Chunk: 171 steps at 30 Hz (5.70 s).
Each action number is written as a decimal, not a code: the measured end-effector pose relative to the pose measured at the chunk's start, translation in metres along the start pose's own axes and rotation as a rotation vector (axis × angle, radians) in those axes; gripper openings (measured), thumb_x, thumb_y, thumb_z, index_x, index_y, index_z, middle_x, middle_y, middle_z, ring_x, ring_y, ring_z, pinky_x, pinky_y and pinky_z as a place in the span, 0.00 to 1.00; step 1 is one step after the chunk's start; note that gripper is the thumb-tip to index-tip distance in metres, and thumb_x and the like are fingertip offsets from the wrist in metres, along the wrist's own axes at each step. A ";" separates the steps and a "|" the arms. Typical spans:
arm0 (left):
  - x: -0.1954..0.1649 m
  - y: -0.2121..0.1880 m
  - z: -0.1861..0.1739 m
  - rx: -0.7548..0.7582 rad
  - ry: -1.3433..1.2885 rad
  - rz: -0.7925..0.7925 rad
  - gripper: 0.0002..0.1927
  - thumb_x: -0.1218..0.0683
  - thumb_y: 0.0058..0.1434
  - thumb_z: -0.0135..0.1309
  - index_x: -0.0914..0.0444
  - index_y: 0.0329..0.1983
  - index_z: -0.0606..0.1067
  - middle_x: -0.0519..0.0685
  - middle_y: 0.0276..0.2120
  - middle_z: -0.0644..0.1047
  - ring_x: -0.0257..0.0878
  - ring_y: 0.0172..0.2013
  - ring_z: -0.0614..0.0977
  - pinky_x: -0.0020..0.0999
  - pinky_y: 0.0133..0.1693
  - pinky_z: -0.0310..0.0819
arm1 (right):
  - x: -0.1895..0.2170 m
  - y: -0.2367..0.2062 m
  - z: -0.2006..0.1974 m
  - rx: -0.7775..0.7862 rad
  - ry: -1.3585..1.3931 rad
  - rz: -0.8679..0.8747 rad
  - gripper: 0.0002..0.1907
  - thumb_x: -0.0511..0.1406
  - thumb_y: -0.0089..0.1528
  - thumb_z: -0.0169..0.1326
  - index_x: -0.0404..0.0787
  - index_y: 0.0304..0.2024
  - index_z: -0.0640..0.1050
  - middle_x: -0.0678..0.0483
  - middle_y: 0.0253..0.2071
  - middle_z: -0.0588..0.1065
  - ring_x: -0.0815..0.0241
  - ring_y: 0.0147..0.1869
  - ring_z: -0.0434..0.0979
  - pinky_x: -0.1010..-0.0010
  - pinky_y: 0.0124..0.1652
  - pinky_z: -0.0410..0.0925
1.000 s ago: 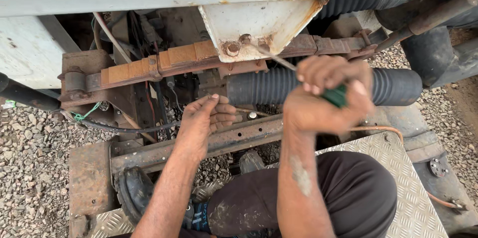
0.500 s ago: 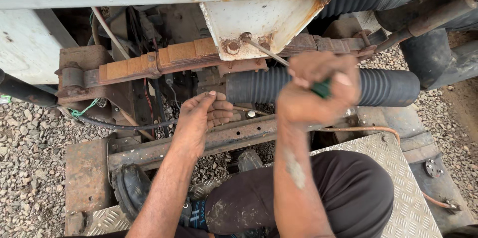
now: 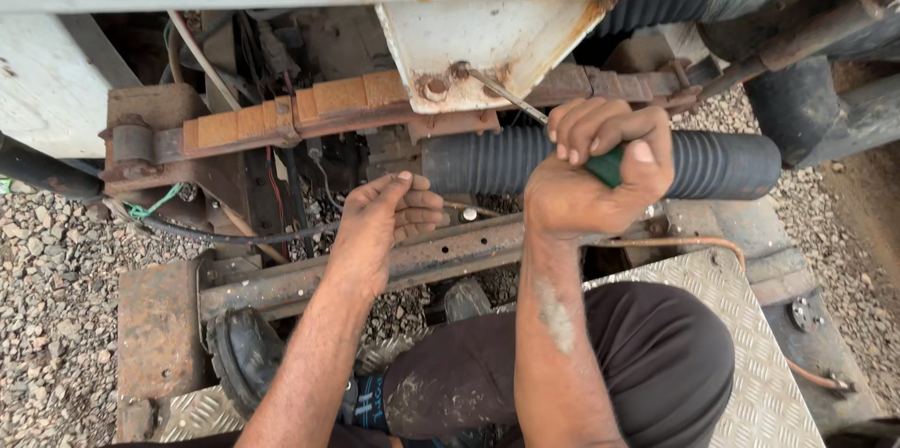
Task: The person uses a screwdriver to scrape rust and debris from a metal leaf spring assembly under a vehicle. They repeatedly scrape the same area to clean the surface.
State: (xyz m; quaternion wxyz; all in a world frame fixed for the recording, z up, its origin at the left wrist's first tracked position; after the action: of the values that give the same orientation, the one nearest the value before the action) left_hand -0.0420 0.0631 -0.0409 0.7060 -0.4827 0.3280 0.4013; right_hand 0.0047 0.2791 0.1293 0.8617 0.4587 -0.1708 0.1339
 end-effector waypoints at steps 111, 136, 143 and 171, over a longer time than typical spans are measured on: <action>0.013 0.001 0.009 0.053 0.051 0.065 0.14 0.52 0.73 0.45 0.66 0.43 0.78 0.53 0.31 0.84 0.37 0.31 0.85 0.34 0.36 0.83 | 0.016 -0.007 -0.007 -0.181 0.030 0.108 0.22 0.44 0.74 0.40 0.41 0.27 0.60 0.54 0.17 0.57 0.65 0.15 0.52 0.67 0.18 0.51; 0.011 0.000 0.009 0.069 0.003 0.074 0.14 0.53 0.73 0.45 0.66 0.42 0.78 0.53 0.32 0.84 0.38 0.30 0.84 0.34 0.35 0.83 | 0.014 -0.007 -0.007 -0.204 0.109 0.122 0.22 0.44 0.74 0.40 0.40 0.27 0.60 0.54 0.16 0.55 0.63 0.15 0.50 0.67 0.19 0.51; 0.013 -0.001 0.008 0.021 0.101 0.024 0.15 0.52 0.73 0.44 0.66 0.43 0.78 0.52 0.32 0.84 0.38 0.31 0.85 0.35 0.37 0.83 | 0.011 -0.007 -0.019 -0.183 0.101 0.142 0.21 0.43 0.73 0.40 0.41 0.26 0.60 0.54 0.15 0.55 0.64 0.15 0.49 0.67 0.18 0.50; 0.012 0.003 0.003 0.027 0.064 0.051 0.15 0.52 0.73 0.44 0.67 0.43 0.78 0.54 0.32 0.84 0.38 0.30 0.84 0.34 0.35 0.83 | -0.002 -0.003 -0.040 -0.256 0.170 0.196 0.20 0.41 0.71 0.42 0.42 0.25 0.63 0.55 0.17 0.59 0.66 0.16 0.54 0.70 0.19 0.52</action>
State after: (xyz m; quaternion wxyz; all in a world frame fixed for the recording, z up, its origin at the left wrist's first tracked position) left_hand -0.0386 0.0694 -0.0516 0.6912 -0.4772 0.3677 0.3990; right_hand 0.0114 0.3111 0.1054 0.9072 0.3134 -0.1570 0.2326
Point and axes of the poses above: each hand's wrist, its own y-axis towards the middle knuckle, its own z-axis out of the palm, x = y × z, the point moved 8 cm from there along y, towards the middle knuckle
